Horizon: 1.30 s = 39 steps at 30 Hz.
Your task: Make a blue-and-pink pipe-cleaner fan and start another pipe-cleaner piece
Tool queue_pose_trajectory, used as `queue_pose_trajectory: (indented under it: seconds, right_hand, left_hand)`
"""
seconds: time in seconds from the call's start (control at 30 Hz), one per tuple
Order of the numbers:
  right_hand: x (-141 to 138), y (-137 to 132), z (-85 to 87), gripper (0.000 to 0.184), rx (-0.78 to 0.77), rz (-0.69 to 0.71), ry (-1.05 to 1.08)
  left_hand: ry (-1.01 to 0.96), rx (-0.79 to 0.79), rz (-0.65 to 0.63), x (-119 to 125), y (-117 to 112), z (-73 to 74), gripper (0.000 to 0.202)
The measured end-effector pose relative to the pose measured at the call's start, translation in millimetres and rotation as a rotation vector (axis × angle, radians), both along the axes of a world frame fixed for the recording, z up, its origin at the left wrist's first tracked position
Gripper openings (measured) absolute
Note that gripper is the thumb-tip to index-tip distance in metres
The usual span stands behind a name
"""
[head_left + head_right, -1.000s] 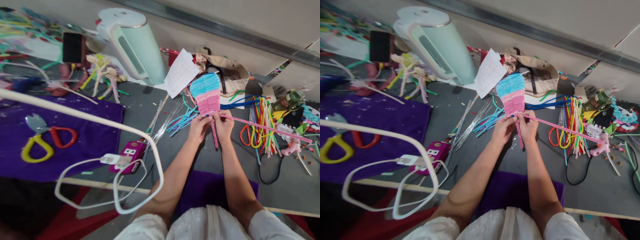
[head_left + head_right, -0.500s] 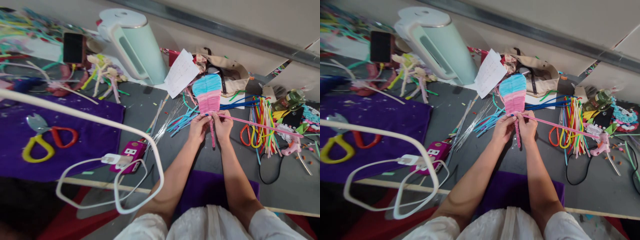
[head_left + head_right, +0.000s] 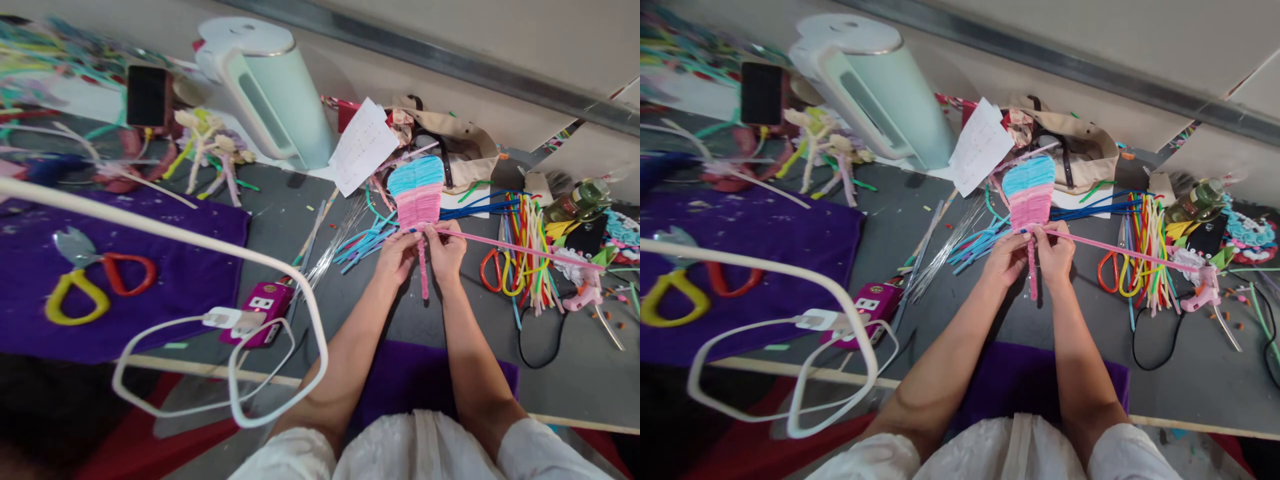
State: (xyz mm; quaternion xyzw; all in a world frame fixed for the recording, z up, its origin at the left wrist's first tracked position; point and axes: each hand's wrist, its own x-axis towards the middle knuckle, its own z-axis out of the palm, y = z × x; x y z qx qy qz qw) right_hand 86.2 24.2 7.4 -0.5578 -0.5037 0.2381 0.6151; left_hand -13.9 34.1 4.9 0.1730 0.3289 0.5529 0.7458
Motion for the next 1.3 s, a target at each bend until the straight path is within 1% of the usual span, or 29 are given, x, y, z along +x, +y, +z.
queue_pose_trajectory:
  seconds: [0.1, 0.2, 0.37, 0.57, 0.67, 0.83, 1.03, 1.17, 1.3]
  right_hand:
    - [0.2, -0.3, 0.8, 0.023, 0.010, -0.001, -0.006]
    - [0.0, -1.2, 2.5, 0.020, 0.022, -0.006, -0.042]
    - [-0.2, -2.2, 2.8, 0.018, -0.020, -0.043, -0.081]
    - [-1.0, -2.4, 2.0, 0.020, -0.079, -0.039, -0.072]
    - [-0.9, -2.0, 2.5, 0.022, -0.088, -0.017, -0.037]
    - [0.1, -0.2, 2.2, 0.022, -0.066, 0.028, 0.024]
    - [0.7, 1.2, 1.5, 0.019, -0.037, -0.008, 0.005]
    - [0.8, 1.9, 0.7, 0.022, -0.068, -0.021, 0.017]
    - [1.1, 4.0, -3.2, 0.025, -0.111, -0.008, 0.089]
  left_hand:
    - [-0.004, 0.001, -0.012, -0.4, 0.2, -0.4, 0.029]
    - [-0.003, 0.014, 0.017, 0.0, 0.5, -1.9, 0.034]
    - [0.051, 0.001, 0.060, 1.2, 1.1, -4.9, 0.038]
    - [0.084, 0.021, 0.091, 0.4, 0.5, -4.4, 0.037]
    - [0.096, 0.027, 0.088, -0.6, 1.1, -4.7, 0.033]
    - [0.085, 0.011, 0.073, -1.3, 2.8, -6.7, 0.032]
    - [0.056, -0.033, 0.035, -1.1, 2.7, -5.7, 0.025]
    - [0.008, -0.070, 0.014, -1.7, 3.6, -5.7, 0.026]
    - [-0.031, -0.111, -0.015, -2.7, 4.7, -7.4, 0.025]
